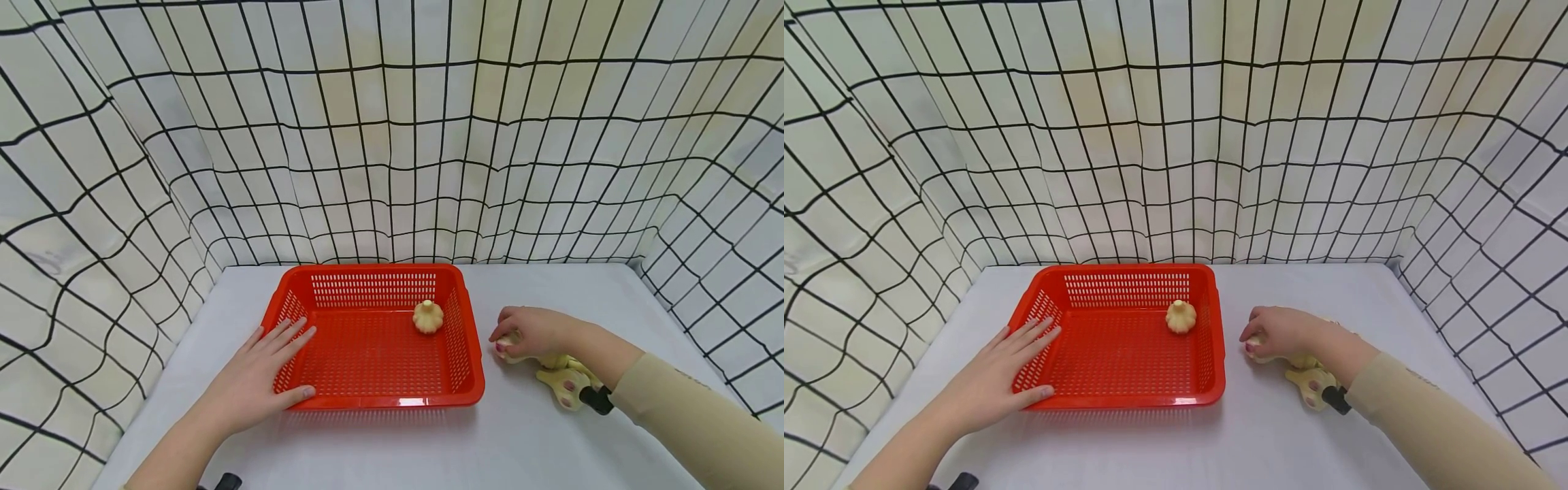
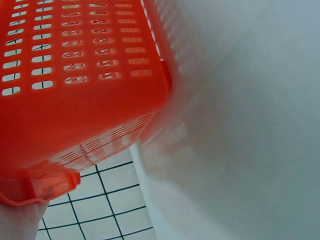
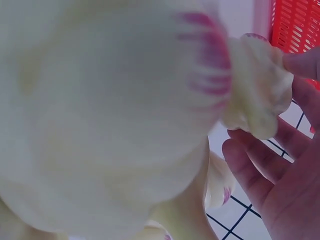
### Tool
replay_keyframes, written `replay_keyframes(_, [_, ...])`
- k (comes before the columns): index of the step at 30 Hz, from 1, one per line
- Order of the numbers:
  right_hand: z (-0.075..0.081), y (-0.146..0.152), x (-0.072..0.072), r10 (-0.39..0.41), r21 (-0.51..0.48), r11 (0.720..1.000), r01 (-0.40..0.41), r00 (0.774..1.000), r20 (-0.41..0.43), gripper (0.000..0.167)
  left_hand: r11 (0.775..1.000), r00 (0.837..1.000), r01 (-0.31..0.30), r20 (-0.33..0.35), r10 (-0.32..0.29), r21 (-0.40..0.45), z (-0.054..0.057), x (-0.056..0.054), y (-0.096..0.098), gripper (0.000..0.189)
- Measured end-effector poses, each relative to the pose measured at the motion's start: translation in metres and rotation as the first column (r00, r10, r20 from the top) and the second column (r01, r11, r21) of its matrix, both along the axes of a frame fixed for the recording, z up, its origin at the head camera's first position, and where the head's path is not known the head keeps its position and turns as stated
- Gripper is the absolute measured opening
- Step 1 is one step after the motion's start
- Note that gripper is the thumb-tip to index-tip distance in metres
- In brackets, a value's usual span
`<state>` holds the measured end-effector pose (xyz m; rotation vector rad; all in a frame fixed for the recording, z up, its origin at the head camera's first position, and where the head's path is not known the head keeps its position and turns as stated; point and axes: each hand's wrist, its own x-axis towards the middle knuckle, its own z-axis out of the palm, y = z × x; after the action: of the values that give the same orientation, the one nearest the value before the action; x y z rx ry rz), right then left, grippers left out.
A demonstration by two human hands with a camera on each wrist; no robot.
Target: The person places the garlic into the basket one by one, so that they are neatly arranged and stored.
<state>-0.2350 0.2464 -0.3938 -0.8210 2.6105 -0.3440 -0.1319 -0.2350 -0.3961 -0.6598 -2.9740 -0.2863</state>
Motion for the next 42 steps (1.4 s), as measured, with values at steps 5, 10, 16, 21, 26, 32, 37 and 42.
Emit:
replay_keyframes(5, [-0.0022, -0.0001, -0.0012, 0.012, -0.023, 1.000, -0.012, 1.000, -0.014, 0.034, 1.000, 1.000, 0.001, -0.003, -0.001, 0.001, 0.0000, 0.0009, -0.0002, 0.088])
replay_keyframes(10, [-0.0024, -0.0015, -0.0012, -0.027, -0.028, 0.999, 0.027, 1.000, -0.004, 0.041, 1.000, 1.000, 0.000, -0.004, 0.000, 0.002, -0.0003, 0.0017, -0.0004, 0.088])
replay_keyframes(16, [-0.0035, -0.0013, -0.0019, -0.034, -0.008, 0.999, 0.034, 0.999, -0.019, 0.035, 1.000, 1.000, -0.001, -0.009, 0.001, 0.002, 0.0007, 0.0020, -0.0004, 0.088])
replay_keyframes(21, [-0.0057, 0.0002, -0.0013, -0.005, -0.008, 1.000, 0.005, 0.999, -0.042, 0.028, 1.000, 1.000, 0.001, -0.019, -0.001, 0.003, 0.0010, 0.0021, -0.0003, 0.088])
replay_keyframes(26, [-0.0080, 0.0006, -0.0019, 0.019, -0.004, 1.000, -0.019, 0.998, -0.057, 0.029, 1.000, 1.000, 0.000, -0.006, 0.000, -0.002, 0.0010, 0.0018, -0.0004, 0.088])
replay_keyframes(32, [-0.0087, 0.0017, -0.0025, 0.018, -0.008, 1.000, -0.019, 0.999, -0.051, 0.033, 1.000, 1.000, 0.000, -0.006, 0.000, 0.003, 0.0011, 0.0013, 0.0000, 0.089])
replay_keyframes(37, [-0.0077, 0.0044, -0.0008, -0.006, -0.006, 1.000, 0.006, 0.999, -0.052, 0.035, 1.000, 1.000, 0.001, -0.009, -0.001, 0.004, 0.0004, 0.0007, 0.0002, 0.089])
replay_keyframes(42, [-0.0071, 0.0059, 0.0022, -0.028, 0.012, 1.000, 0.029, 0.998, -0.060, 0.038, 1.000, 1.000, 0.005, -0.013, -0.004, 0.010, 0.0000, 0.0010, -0.0004, 0.089])
